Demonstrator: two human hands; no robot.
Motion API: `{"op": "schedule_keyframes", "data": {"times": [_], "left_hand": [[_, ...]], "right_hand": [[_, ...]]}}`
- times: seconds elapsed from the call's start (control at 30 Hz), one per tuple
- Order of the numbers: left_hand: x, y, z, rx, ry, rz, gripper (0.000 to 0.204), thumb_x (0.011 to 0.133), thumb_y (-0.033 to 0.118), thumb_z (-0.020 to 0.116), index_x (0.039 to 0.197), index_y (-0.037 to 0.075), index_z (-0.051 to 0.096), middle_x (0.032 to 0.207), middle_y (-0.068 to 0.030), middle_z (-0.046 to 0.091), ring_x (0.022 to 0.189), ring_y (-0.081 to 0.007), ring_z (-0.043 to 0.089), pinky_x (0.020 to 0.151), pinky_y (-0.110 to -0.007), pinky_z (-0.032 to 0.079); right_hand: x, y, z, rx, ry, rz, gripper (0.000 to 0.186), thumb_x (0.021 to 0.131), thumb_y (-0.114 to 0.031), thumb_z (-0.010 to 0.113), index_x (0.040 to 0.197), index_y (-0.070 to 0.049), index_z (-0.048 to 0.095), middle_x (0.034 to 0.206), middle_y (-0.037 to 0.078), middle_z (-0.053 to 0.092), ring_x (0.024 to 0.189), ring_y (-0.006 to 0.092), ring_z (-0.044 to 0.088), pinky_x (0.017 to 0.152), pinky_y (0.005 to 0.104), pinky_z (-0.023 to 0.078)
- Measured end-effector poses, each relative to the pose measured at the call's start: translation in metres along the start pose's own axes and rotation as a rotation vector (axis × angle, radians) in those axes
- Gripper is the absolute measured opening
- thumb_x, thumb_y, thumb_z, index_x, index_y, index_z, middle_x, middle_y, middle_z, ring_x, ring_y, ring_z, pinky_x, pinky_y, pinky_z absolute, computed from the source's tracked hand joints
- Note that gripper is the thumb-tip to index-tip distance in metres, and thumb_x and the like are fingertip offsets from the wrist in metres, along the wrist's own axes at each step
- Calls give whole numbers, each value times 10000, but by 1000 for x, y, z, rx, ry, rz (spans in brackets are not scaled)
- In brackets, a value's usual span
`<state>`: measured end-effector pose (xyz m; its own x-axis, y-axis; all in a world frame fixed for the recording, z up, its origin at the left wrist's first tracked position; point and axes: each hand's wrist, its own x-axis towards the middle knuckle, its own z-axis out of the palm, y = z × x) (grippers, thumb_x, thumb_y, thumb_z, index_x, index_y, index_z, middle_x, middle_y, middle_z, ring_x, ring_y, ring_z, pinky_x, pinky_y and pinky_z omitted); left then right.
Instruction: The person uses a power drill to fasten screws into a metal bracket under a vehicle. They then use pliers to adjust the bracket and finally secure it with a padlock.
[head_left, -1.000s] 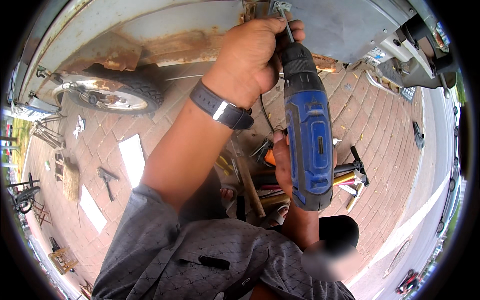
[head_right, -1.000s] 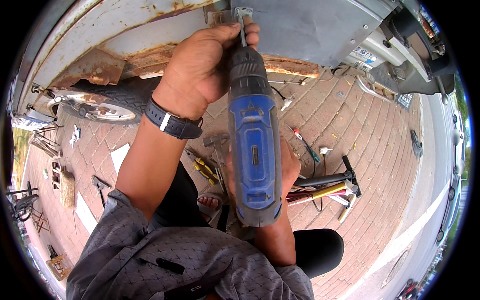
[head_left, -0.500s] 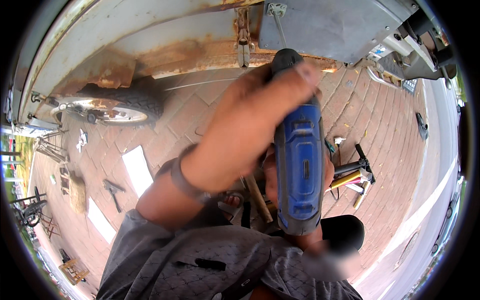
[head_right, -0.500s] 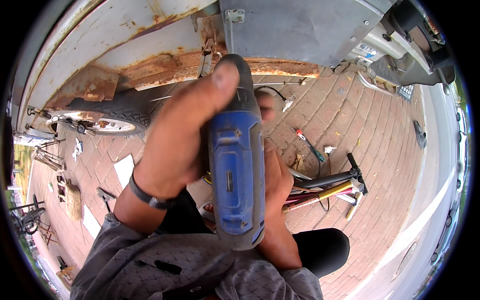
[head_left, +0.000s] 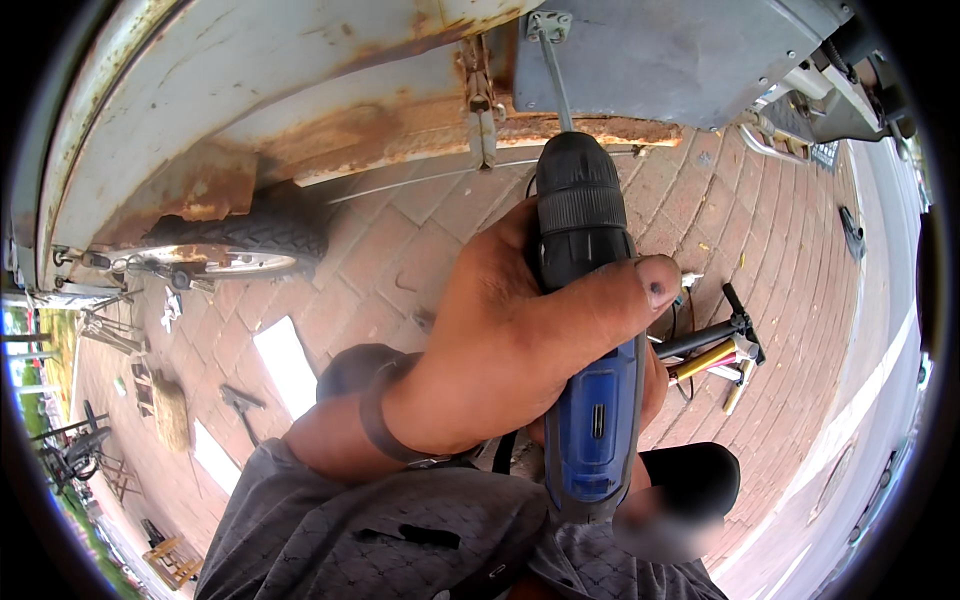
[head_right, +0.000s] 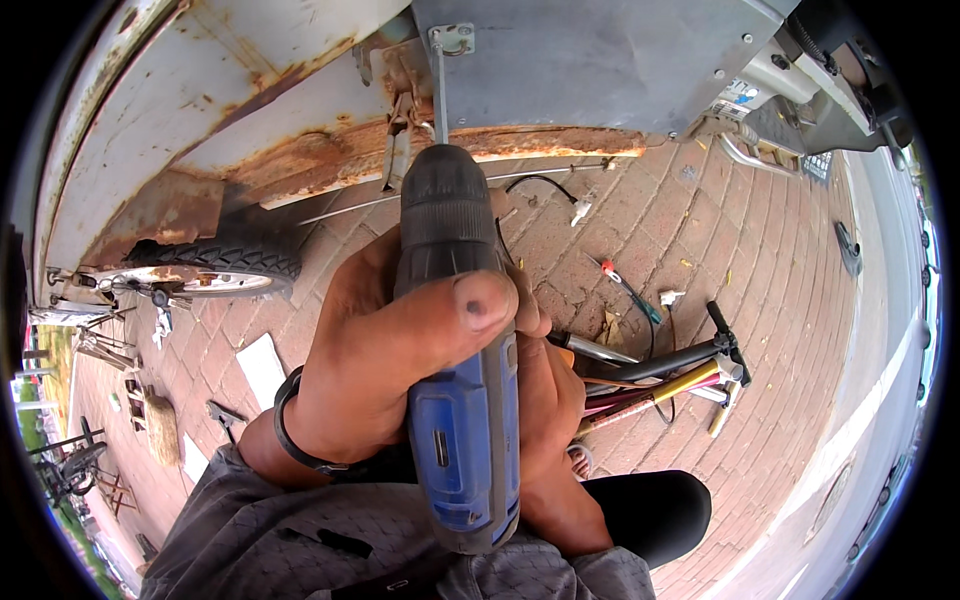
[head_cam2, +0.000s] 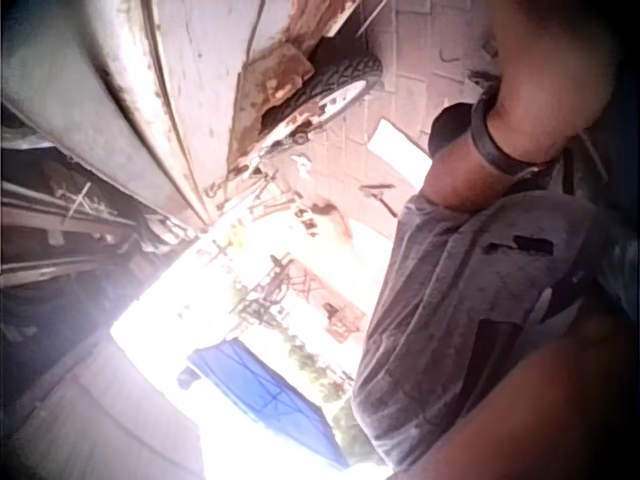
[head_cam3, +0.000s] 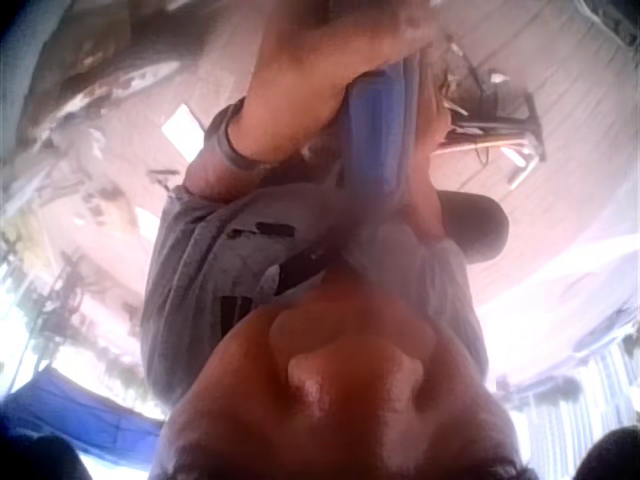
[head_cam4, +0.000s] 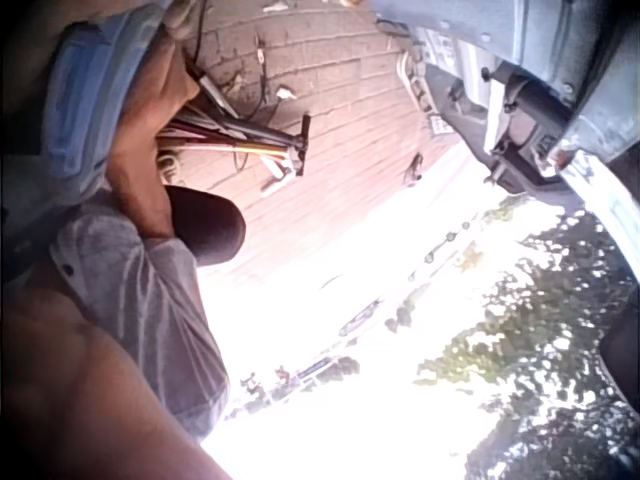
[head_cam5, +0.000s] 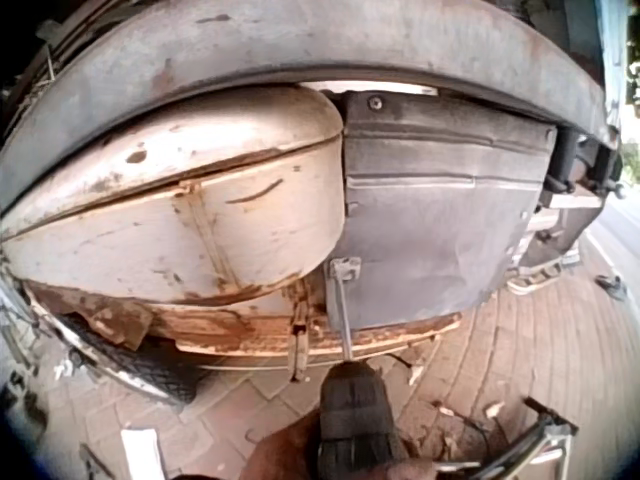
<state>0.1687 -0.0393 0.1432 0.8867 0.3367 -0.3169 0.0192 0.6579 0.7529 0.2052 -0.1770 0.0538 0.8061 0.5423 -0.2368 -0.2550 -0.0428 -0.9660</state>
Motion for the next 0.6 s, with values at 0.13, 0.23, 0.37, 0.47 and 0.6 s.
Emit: {"op": "schedule_keyframes", "data": {"times": [0.13, 0.23, 0.37, 0.47, 0.6], "left_hand": [[2, -4, 1, -43, 22, 37, 586, 826, 279, 749, 1241, -57, 506, 964, -132, 684, 899, -211, 660, 849, -377, 519], [2, -2, 1, -32, 29, 16, 643, 818, 258, 762, 1301, -62, 482, 958, -132, 687, 902, -215, 660, 852, -379, 515], [3, -3, 0, -42, 23, 30, 654, 814, 243, 767, 1331, -42, 487, 944, -135, 687, 909, -220, 661, 845, -374, 511], [3, -3, 0, -84, 17, 34, 640, 816, 232, 765, 1337, -26, 495, 943, -137, 687, 913, -222, 661, 846, -368, 508], [5, -3, -1, -88, 3, 35, 658, 818, 228, 765, 1354, -25, 479, 949, -137, 685, 915, -223, 660, 853, -365, 505]], "right_hand": [[0, -5, 4, 86, 59, 82, 321, 981, -271, 612, 1216, -63, 548, 1005, 29, 642, 871, 127, 643, 748, 266, 534], [2, -6, 3, -27, -33, 48, 401, 1068, -217, 398, 1388, 20, 434, 1219, 120, 593, 1067, 175, 606, 925, 297, 493], [8, -11, 4, 25, -124, -52, 455, 1114, -205, 266, 1468, 60, 375, 1328, 159, 560, 1172, 194, 573, 1027, 313, 456], [11, -14, 5, 74, -117, -57, 457, 1116, -209, 252, 1461, 62, 380, 1322, 152, 559, 1171, 191, 569, 1030, 314, 453], [12, -16, 5, 113, -119, -64, 461, 1117, -215, 233, 1451, 64, 386, 1313, 144, 558, 1170, 187, 564, 1034, 314, 447]]}}
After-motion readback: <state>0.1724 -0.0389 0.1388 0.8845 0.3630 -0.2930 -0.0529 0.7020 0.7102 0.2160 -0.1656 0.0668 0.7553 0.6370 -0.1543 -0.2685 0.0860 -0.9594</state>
